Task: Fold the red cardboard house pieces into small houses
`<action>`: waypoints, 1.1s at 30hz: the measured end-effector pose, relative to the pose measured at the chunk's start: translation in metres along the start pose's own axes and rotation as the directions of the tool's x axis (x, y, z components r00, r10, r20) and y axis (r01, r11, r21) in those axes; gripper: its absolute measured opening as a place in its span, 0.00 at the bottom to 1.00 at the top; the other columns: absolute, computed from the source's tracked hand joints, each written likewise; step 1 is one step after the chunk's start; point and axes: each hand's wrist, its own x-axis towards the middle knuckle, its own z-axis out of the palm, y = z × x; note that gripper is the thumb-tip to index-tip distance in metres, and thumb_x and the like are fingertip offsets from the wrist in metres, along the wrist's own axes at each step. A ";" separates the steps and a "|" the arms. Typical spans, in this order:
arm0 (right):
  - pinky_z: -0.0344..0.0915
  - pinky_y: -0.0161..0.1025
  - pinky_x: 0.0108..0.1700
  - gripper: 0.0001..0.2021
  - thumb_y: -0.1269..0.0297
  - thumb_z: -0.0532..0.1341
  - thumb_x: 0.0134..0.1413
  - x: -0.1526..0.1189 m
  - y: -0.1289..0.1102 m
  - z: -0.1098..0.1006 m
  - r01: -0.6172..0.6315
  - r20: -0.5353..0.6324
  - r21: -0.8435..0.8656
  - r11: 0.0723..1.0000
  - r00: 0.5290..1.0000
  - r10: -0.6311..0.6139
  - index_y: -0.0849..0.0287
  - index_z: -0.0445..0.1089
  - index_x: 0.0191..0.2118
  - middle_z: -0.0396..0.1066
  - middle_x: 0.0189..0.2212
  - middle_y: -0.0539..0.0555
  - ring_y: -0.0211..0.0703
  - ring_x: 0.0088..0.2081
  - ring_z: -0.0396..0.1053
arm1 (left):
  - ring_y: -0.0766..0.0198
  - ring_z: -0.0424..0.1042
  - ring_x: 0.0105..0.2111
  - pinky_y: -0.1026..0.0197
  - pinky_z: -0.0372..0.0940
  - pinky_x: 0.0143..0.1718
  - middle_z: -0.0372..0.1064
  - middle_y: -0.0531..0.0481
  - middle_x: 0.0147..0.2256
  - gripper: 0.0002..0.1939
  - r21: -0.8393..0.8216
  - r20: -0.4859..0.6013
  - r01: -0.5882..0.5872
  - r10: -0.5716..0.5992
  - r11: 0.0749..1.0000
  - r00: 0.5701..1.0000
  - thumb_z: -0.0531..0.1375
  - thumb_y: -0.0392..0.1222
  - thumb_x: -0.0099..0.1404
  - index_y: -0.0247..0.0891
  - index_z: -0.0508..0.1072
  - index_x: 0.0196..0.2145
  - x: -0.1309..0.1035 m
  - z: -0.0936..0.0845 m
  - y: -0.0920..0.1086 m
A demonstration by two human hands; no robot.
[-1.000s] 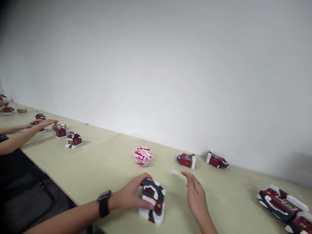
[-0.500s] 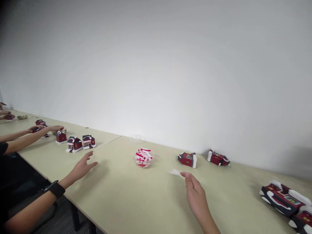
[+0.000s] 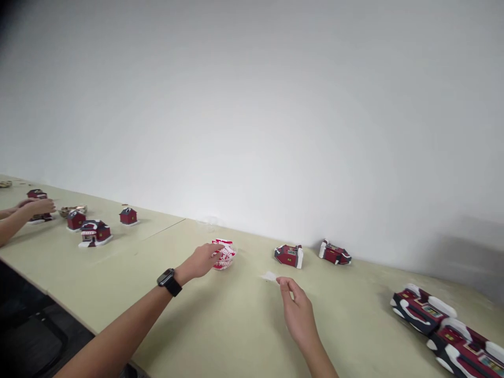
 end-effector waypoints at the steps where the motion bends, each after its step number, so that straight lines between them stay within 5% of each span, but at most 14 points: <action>1: 0.70 0.52 0.55 0.31 0.31 0.51 0.57 0.001 0.000 0.000 0.001 0.003 0.000 1.000 1.000 -0.001 0.52 0.75 0.45 0.76 0.52 0.55 0.58 0.55 0.70 | 0.50 0.73 0.51 0.47 0.64 0.56 0.77 0.42 0.50 0.21 0.021 0.020 0.006 -0.006 1.000 1.000 0.48 0.49 0.72 0.44 0.77 0.52 0.005 0.007 0.001; 9: 0.66 0.49 0.55 0.28 0.34 0.52 0.57 -0.004 -0.008 0.006 -0.005 -0.014 -0.024 1.000 1.000 0.005 0.52 0.75 0.43 0.76 0.49 0.54 0.56 0.51 0.71 | 0.51 0.65 0.58 0.41 0.54 0.62 0.72 0.47 0.56 0.20 0.080 -0.124 0.023 -0.013 0.997 0.992 0.49 0.55 0.73 0.46 0.77 0.47 0.006 0.048 -0.012; 22: 0.65 0.50 0.53 0.20 0.49 0.55 0.54 -0.006 -0.011 0.006 0.044 0.029 -0.069 0.997 0.999 -0.042 0.55 0.74 0.45 0.73 0.51 0.59 0.56 0.54 0.70 | 0.56 0.66 0.54 0.46 0.49 0.60 0.75 0.48 0.49 0.17 0.078 -0.198 -0.107 0.121 0.991 0.973 0.46 0.48 0.76 0.44 0.73 0.47 0.004 0.066 -0.007; 29: 0.68 0.51 0.54 0.18 0.54 0.54 0.57 -0.019 -0.009 0.019 0.017 0.087 -0.110 0.994 0.996 -0.008 0.54 0.73 0.48 0.72 0.53 0.58 0.55 0.54 0.71 | 0.57 0.69 0.51 0.48 0.52 0.59 0.75 0.48 0.46 0.19 -0.015 -0.297 -0.065 0.058 0.998 0.953 0.44 0.50 0.77 0.42 0.72 0.43 0.009 0.069 -0.008; 33: 0.66 0.49 0.60 0.18 0.66 0.53 0.58 -0.011 -0.008 0.031 0.226 0.186 -0.315 0.922 0.967 -0.174 0.56 0.72 0.51 0.72 0.54 0.59 0.53 0.59 0.67 | 0.58 0.69 0.49 0.50 0.56 0.58 0.75 0.45 0.46 0.19 -0.109 -0.413 -0.076 0.024 0.991 0.910 0.43 0.49 0.77 0.40 0.71 0.46 0.019 0.076 -0.007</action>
